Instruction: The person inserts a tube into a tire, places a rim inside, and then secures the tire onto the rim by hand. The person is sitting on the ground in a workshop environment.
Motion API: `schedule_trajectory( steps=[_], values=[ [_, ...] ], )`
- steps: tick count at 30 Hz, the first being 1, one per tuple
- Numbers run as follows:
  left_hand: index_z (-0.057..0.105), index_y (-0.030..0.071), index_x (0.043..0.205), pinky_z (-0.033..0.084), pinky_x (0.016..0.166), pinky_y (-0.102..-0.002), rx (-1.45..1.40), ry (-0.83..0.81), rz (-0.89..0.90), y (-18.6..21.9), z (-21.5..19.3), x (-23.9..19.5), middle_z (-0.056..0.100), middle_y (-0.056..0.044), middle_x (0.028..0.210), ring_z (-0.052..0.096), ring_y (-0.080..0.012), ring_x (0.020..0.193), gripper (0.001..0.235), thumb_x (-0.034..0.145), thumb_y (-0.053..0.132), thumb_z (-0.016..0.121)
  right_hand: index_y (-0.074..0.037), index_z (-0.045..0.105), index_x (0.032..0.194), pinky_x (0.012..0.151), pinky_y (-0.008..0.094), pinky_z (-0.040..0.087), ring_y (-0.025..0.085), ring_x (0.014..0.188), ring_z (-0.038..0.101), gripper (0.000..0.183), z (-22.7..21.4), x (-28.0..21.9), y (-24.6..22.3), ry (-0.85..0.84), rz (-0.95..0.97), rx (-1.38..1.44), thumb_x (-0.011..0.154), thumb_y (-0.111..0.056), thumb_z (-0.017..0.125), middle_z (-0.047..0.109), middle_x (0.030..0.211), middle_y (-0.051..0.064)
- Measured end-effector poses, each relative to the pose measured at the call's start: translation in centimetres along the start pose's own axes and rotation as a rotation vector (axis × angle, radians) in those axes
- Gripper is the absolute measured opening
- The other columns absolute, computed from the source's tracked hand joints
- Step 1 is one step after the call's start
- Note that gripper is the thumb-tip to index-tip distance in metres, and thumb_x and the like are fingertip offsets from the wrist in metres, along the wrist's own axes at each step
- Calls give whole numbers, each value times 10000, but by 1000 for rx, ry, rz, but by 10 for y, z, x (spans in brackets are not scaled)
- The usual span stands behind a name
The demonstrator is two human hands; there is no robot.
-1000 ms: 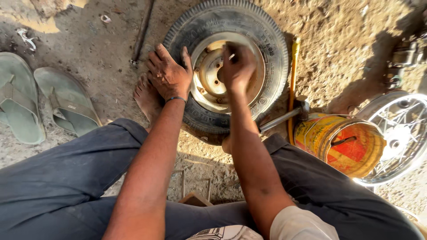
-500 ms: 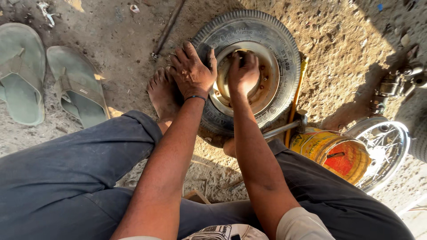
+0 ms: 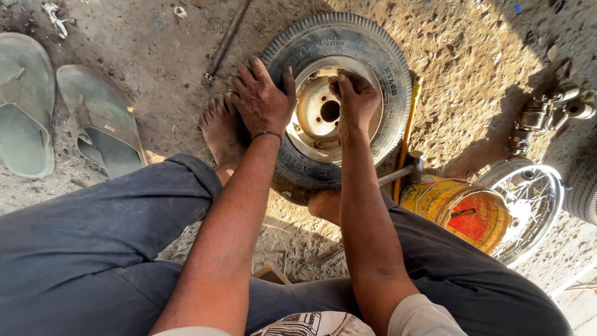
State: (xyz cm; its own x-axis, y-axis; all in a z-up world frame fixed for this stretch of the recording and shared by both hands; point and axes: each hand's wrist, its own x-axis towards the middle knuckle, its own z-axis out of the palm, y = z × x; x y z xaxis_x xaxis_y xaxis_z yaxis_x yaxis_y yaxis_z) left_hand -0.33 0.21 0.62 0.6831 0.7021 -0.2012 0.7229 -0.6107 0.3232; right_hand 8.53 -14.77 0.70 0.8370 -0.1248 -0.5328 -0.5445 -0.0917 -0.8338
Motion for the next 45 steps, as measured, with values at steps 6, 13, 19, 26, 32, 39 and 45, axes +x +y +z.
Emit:
schedule_trajectory(
  steps=[6,13,19,26,32,39,45],
  values=[
    [460,23,1390,479,855,-579,15,45,9,1,4,1,551,-207,1211,564,-392,1102,698,1013,608,510,1,751,1011,810,282,666,159,860,781,106,3,-2,10,-146,-406,-311,905,-2,740,764,991,89],
    [443,20,1407,478,860,-579,25,17,2,-4,16,2,539,-210,1251,553,-402,1129,714,1016,613,509,-36,741,1016,779,322,605,171,860,724,125,4,-15,18,-54,-700,-636,892,-49,748,688,1015,67],
    [439,13,1398,481,849,-574,20,52,9,-4,16,2,534,-212,1253,548,-405,1119,729,1004,623,508,-120,793,912,854,412,518,253,938,623,127,6,-27,-4,-356,-884,-984,802,-75,837,655,965,61],
    [443,16,1386,480,849,-570,23,47,12,-3,13,1,536,-212,1245,551,-402,1117,701,1028,617,482,-136,811,922,888,432,518,295,994,594,214,7,-24,-1,-431,-887,-1059,725,-159,889,636,969,89],
    [444,20,1393,480,863,-568,21,-12,-15,-1,6,3,539,-200,1236,551,-396,1125,717,1015,628,479,-97,757,950,873,368,583,204,938,686,99,9,-7,14,-207,-494,-633,912,-188,761,686,995,45],
    [413,14,1434,486,877,-566,41,-16,-8,-1,8,3,524,-206,1278,547,-390,1141,752,1012,631,489,-63,752,971,853,464,522,328,992,639,140,26,-9,30,48,-732,-810,915,-192,746,673,1024,98],
    [417,24,1436,490,894,-569,33,-23,-11,0,9,1,518,-208,1327,543,-403,1172,741,1020,632,492,-78,745,1020,854,491,504,361,1022,606,115,20,-19,22,0,-804,-849,956,-171,729,638,1071,115]
  ],
)
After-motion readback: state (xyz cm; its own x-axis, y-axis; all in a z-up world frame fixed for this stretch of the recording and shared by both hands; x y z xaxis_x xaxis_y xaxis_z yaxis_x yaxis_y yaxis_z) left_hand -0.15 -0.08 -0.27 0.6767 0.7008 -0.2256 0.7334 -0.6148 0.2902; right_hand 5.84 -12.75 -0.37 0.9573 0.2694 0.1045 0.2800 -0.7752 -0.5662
